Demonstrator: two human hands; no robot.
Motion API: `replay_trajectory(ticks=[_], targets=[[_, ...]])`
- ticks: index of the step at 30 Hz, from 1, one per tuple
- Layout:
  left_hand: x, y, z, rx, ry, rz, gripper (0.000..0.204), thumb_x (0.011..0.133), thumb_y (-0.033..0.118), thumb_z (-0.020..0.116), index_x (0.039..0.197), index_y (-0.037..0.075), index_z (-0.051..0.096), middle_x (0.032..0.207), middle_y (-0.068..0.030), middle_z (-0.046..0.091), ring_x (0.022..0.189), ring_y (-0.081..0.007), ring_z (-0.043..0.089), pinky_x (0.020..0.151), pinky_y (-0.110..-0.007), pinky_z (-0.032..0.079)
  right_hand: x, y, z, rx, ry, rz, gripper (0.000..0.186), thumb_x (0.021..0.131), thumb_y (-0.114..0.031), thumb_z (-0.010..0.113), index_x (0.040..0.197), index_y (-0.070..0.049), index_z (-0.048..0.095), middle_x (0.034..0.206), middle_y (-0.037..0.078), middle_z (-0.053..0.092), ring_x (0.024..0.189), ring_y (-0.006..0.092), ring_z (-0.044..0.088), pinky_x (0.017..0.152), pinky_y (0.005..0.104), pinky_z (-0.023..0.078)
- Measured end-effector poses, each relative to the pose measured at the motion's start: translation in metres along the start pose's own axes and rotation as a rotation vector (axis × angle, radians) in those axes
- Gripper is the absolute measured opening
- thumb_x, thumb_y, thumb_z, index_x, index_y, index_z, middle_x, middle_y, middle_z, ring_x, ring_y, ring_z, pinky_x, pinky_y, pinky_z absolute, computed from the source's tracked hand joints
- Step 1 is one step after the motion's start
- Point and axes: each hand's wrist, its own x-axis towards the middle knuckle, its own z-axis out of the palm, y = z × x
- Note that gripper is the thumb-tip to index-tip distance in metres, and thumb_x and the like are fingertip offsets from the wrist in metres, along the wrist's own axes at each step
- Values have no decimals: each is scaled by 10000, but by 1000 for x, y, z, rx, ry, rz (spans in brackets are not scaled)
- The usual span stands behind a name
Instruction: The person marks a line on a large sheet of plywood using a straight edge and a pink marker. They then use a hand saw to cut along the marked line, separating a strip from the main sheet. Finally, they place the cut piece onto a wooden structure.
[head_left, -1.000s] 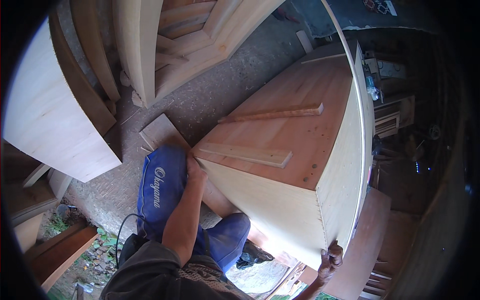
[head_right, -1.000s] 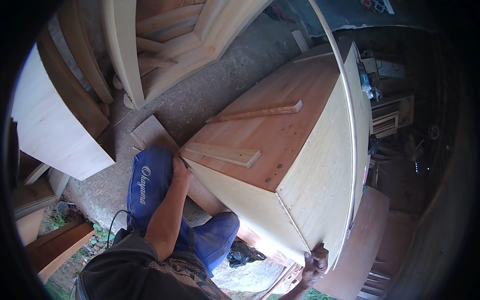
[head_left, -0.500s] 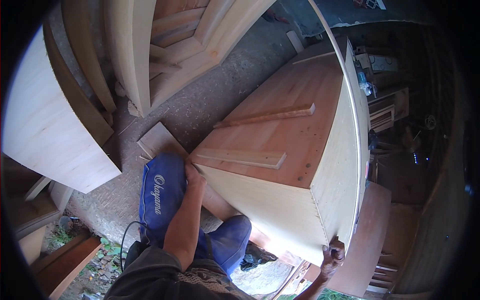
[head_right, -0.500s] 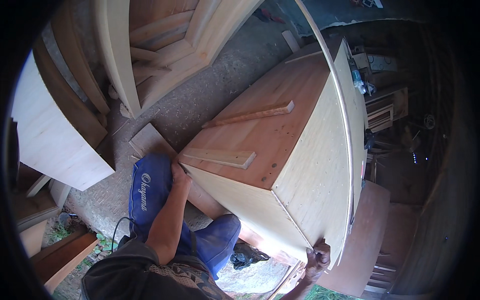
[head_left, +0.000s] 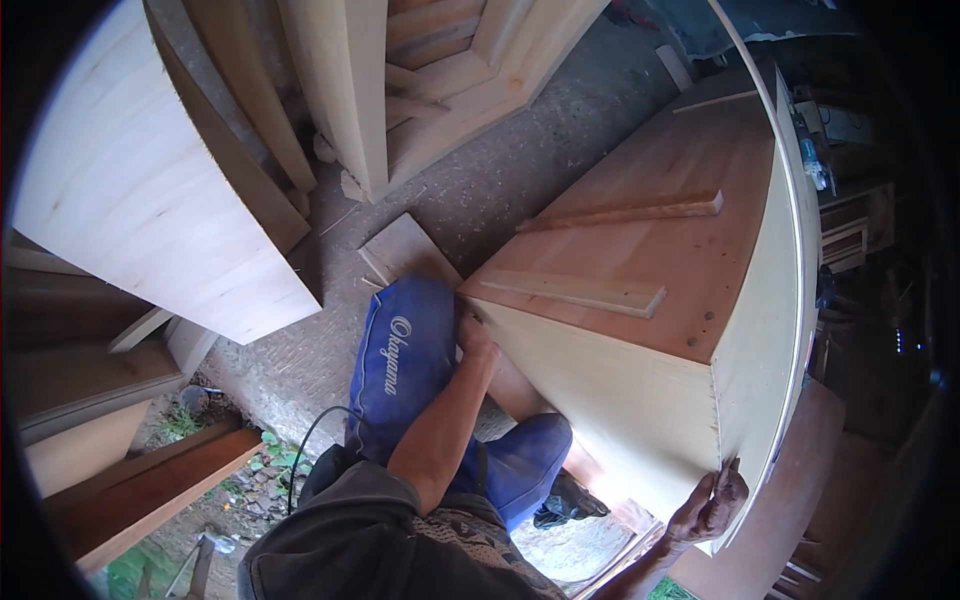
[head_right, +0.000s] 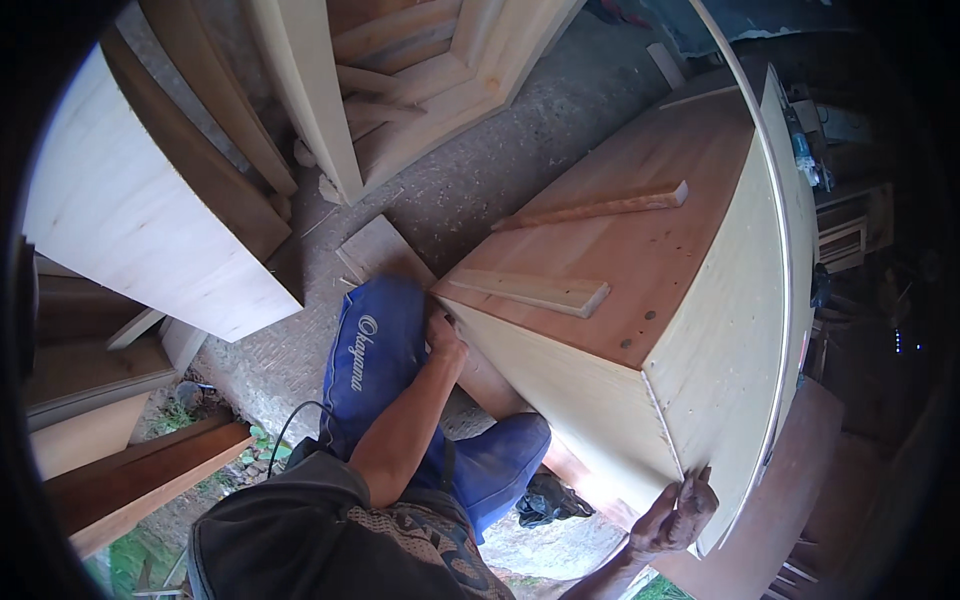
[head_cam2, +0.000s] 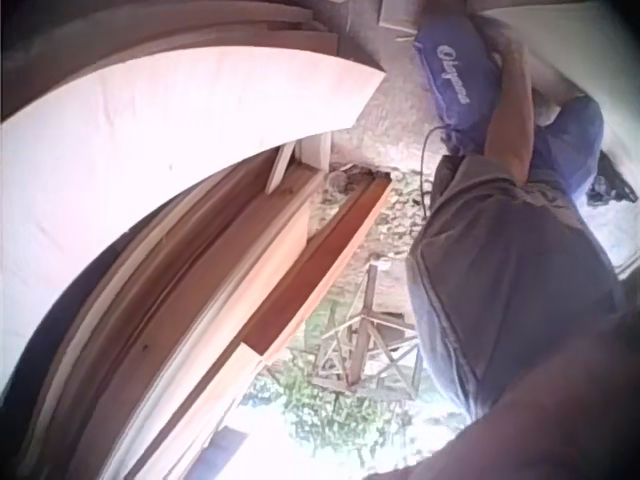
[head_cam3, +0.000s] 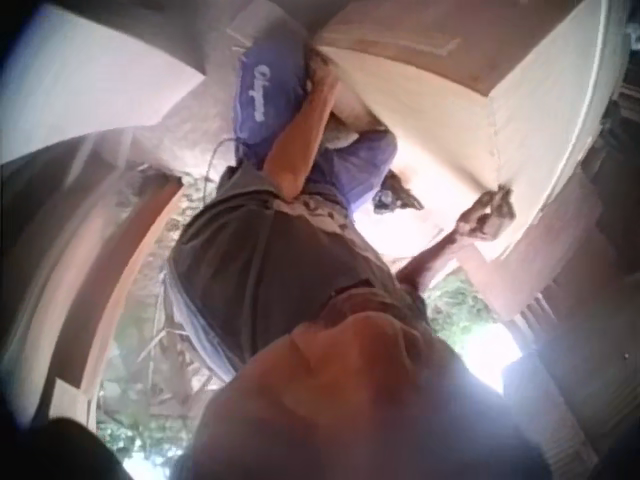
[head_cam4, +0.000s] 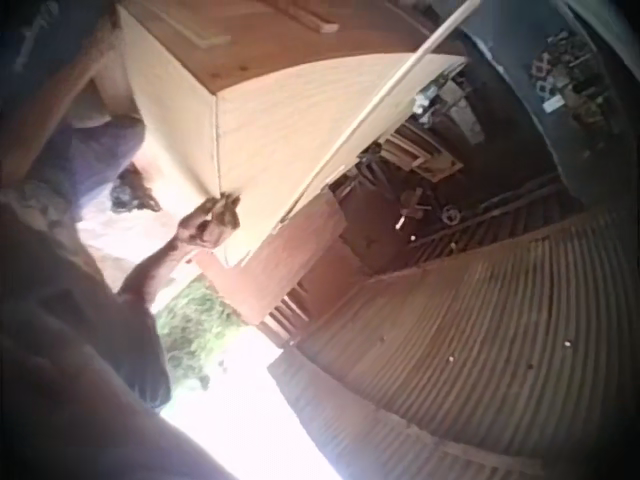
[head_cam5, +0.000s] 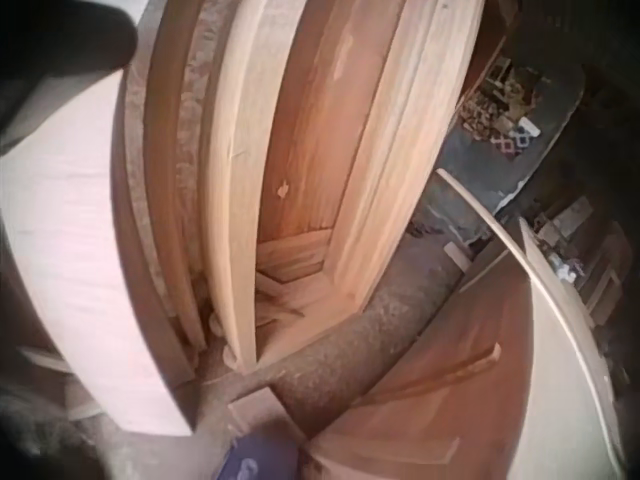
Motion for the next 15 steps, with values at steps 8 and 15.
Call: replay_trajectory(ticks=[8, 15], targets=[[-40, 7, 9, 155, -52, -145, 396, 933, 113, 499, 1311, 50, 597, 1317, -64, 605, 1224, -210, 550, 1050, -352, 422, -11, 9, -4, 27, 10, -16, 396, 898, 71, 538, 1249, -40, 683, 1071, 150, 550, 1030, 289, 564, 1077, 672, 422], [-29, -2, 2, 183, -163, 23, 399, 963, 93, 473, 1353, 63, 557, 1319, -60, 589, 1185, -209, 562, 1043, -365, 437, -9, -2, 2, -83, 32, -19, 394, 903, 81, 551, 1261, -34, 672, 1086, 144, 549, 1057, 289, 568, 1098, 654, 416]])
